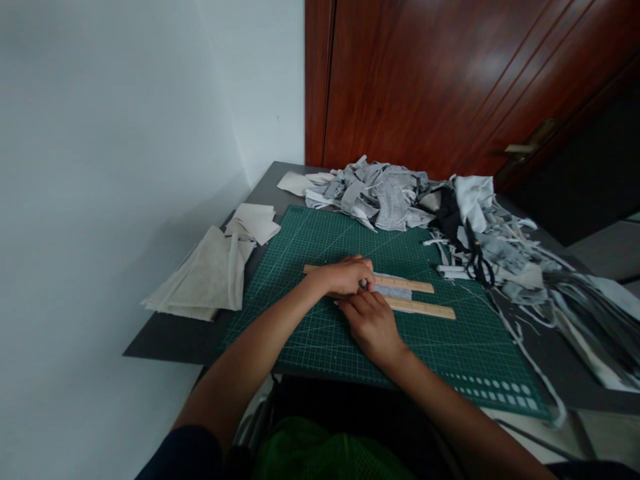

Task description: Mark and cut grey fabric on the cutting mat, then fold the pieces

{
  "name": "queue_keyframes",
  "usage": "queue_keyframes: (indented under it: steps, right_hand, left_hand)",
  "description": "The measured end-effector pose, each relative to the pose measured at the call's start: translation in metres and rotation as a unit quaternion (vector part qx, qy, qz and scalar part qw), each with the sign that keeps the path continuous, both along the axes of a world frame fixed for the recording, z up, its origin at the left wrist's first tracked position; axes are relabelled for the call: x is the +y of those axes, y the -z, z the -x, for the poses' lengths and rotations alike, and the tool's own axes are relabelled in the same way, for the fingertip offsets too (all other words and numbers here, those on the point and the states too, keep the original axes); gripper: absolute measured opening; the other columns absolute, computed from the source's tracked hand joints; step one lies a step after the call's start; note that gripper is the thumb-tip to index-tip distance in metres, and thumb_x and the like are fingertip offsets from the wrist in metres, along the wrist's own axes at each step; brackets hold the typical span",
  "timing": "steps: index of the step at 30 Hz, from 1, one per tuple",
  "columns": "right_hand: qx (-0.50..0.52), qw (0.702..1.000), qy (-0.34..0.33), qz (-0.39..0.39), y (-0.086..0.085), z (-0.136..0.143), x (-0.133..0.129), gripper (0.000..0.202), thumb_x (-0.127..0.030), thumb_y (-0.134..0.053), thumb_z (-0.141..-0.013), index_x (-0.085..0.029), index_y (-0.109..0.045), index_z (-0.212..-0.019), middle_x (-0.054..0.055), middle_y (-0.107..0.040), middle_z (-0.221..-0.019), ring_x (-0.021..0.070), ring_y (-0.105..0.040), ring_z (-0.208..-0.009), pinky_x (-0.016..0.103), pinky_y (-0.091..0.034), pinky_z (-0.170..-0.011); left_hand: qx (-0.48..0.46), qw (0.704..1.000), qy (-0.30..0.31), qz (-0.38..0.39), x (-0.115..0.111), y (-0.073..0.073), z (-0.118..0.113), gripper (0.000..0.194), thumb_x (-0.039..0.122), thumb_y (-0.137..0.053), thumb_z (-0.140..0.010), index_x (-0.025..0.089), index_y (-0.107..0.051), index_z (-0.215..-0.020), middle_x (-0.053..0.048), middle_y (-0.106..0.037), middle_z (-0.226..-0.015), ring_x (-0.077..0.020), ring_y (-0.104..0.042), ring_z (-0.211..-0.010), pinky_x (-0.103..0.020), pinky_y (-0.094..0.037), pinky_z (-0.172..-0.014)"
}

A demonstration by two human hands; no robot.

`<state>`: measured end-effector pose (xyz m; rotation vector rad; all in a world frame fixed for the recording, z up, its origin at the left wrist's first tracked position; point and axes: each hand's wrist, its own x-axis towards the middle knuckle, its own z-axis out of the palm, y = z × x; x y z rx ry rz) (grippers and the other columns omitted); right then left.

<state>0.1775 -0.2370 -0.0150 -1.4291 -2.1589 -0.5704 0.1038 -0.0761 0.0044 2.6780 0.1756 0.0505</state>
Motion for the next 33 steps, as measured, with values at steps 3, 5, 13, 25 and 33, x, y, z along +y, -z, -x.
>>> queue_keyframes:
  steps: [3, 5, 13, 25, 33]
  right_hand:
    - [-0.010, 1.000, 0.004, -0.005, 0.002, 0.001, 0.000, 0.021, -0.012, -0.055, -0.098, -0.015, -0.075, -0.096, 0.010, -0.074, -0.094, 0.0259, -0.060, -0.093, 0.041, -0.048, -0.088]
    - [-0.015, 1.000, 0.009, 0.001, 0.002, 0.002, 0.001, 0.021, -0.011, -0.055, -0.098, -0.014, -0.075, -0.096, 0.010, -0.073, -0.094, 0.0260, -0.060, -0.092, 0.041, -0.048, -0.088]
    - [-0.028, 0.999, 0.012, 0.019, 0.003, 0.003, 0.004, 0.021, -0.010, -0.055, -0.097, -0.014, -0.075, -0.099, 0.012, -0.071, -0.092, 0.0279, -0.059, -0.095, 0.043, -0.049, -0.086]
    - [-0.079, 0.996, 0.008, -0.032, 0.002, 0.011, 0.012, 0.016, -0.009, -0.060, -0.094, -0.015, -0.075, -0.095, 0.008, -0.070, -0.085, 0.0245, -0.057, -0.082, 0.040, -0.046, -0.077]
    - [-0.054, 0.999, 0.002, -0.001, 0.002, 0.004, 0.006, 0.022, -0.007, -0.055, -0.096, -0.015, -0.075, -0.096, 0.011, -0.070, -0.089, 0.0263, -0.059, -0.091, 0.044, -0.048, -0.086]
  left_hand:
    - [0.006, 1.000, 0.004, -0.002, 0.000, 0.001, 0.000, 0.010, 0.017, -0.066, -0.084, 0.022, -0.073, -0.087, -0.003, -0.060, -0.107, -0.0195, -0.047, -0.106, -0.028, -0.037, -0.093]
    - [0.014, 1.000, 0.000, 0.001, 0.000, 0.001, -0.001, 0.013, 0.014, -0.064, -0.084, 0.022, -0.073, -0.088, -0.003, -0.060, -0.108, -0.0193, -0.047, -0.106, -0.027, -0.037, -0.093]
    - [0.023, 0.999, -0.023, 0.039, -0.001, -0.002, -0.002, 0.019, 0.009, -0.061, -0.082, 0.022, -0.075, -0.086, -0.004, -0.062, -0.102, -0.0200, -0.047, -0.106, -0.028, -0.040, -0.089]
    - [0.025, 0.998, -0.015, 0.050, 0.002, 0.000, -0.003, 0.018, 0.012, -0.059, -0.086, 0.021, -0.074, -0.086, -0.004, -0.060, -0.101, -0.0194, -0.047, -0.104, -0.028, -0.039, -0.089]
    - [0.029, 0.998, -0.008, 0.053, 0.002, -0.001, -0.002, 0.015, 0.015, -0.061, -0.084, 0.021, -0.074, -0.088, -0.006, -0.061, -0.103, -0.0216, -0.047, -0.106, -0.031, -0.041, -0.089]
